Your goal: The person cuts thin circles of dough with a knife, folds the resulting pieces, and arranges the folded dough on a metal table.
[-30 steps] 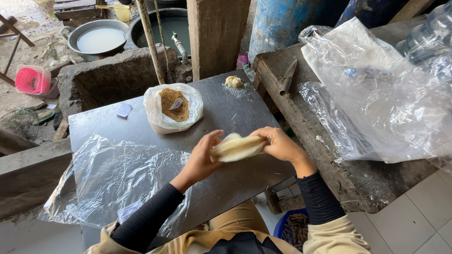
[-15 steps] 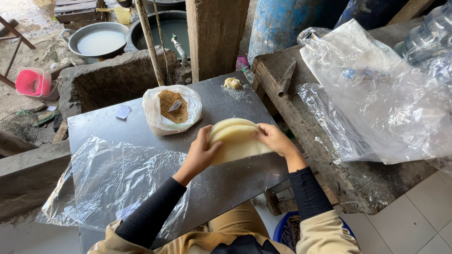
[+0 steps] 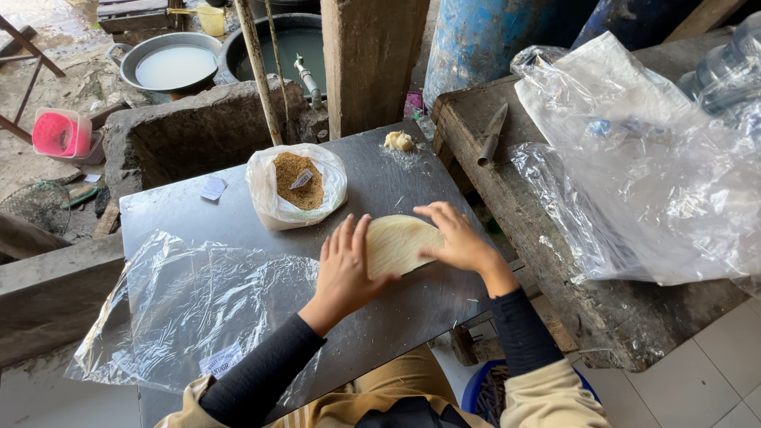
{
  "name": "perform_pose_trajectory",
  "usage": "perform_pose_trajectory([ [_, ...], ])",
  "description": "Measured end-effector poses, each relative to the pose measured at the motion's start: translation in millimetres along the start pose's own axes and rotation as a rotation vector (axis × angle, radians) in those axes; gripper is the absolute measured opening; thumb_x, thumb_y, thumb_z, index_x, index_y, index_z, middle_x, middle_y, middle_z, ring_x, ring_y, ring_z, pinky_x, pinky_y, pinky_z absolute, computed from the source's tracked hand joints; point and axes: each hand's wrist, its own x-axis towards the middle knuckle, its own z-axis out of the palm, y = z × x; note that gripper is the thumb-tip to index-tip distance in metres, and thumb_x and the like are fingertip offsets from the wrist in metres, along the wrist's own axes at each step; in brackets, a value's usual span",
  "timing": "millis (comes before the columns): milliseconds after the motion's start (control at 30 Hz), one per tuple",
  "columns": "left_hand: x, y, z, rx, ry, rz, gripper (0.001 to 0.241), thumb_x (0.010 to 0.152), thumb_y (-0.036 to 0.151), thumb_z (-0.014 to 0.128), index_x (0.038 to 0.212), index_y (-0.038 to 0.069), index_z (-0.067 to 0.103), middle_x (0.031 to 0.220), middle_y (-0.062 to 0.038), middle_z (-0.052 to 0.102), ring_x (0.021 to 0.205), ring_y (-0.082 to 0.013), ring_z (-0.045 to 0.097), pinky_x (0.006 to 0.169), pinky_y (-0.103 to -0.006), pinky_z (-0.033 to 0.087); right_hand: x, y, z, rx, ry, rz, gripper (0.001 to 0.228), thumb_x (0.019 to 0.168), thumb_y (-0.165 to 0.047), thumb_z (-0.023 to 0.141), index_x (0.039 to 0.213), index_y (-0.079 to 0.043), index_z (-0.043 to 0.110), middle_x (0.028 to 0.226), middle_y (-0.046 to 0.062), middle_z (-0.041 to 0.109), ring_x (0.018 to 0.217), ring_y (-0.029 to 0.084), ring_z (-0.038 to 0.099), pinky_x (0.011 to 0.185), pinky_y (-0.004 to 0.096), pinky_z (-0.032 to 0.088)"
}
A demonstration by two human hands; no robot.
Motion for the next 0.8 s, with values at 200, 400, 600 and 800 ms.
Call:
perform_pose_trajectory([
  [200,13,11,19,0.093,-0.125,-0.007,0.135,0.058,0.061,0.091,0.157,0.008,0.016,0.156,-0.038,0.022,0.147,-0.0529,0.020,0.111,-0.0749,0.020,4,-11,-2,-0.077,-0.229,-0.059,0.120,0.060,-0.019,0.094,0.157,-0.014,0.025,0.159,0.012,0.034,0.148,0.032,0.031,0.120,0.045,0.028],
  [400,18,0,43,0.040,-0.112,-0.011,0.126,0.062,0.045,0.087,0.159,0.009,0.017,0.152,-0.033,0.034,0.142,-0.0491,0.035,0.111,-0.0684,0.030,22,0,0,-0.089,-0.286,-0.091,0.117,0.061,-0.012,0.091,0.158,-0.011,0.025,0.157,0.014,0.039,0.148,0.033,0.035,0.121,0.042,0.030],
  [600,16,-2,44,0.037,-0.037,0.049,0.121,0.058,0.038,0.086,0.156,0.007,0.021,0.144,-0.031,0.041,0.133,-0.0477,0.042,0.106,-0.0603,0.038,17,0,0,-0.073,-0.285,-0.144,0.117,0.061,-0.012,0.091,0.157,-0.009,0.023,0.158,0.015,0.036,0.147,0.033,0.033,0.120,0.043,0.029],
  [800,17,2,42,0.025,-0.083,0.026,0.121,0.060,0.034,0.083,0.159,0.006,0.020,0.143,-0.028,0.043,0.132,-0.0455,0.046,0.107,-0.0555,0.041,13,6,-4,0.036,-0.249,-0.177,0.118,0.063,-0.025,0.093,0.157,-0.006,0.024,0.157,0.019,0.035,0.145,0.035,0.033,0.117,0.046,0.032],
])
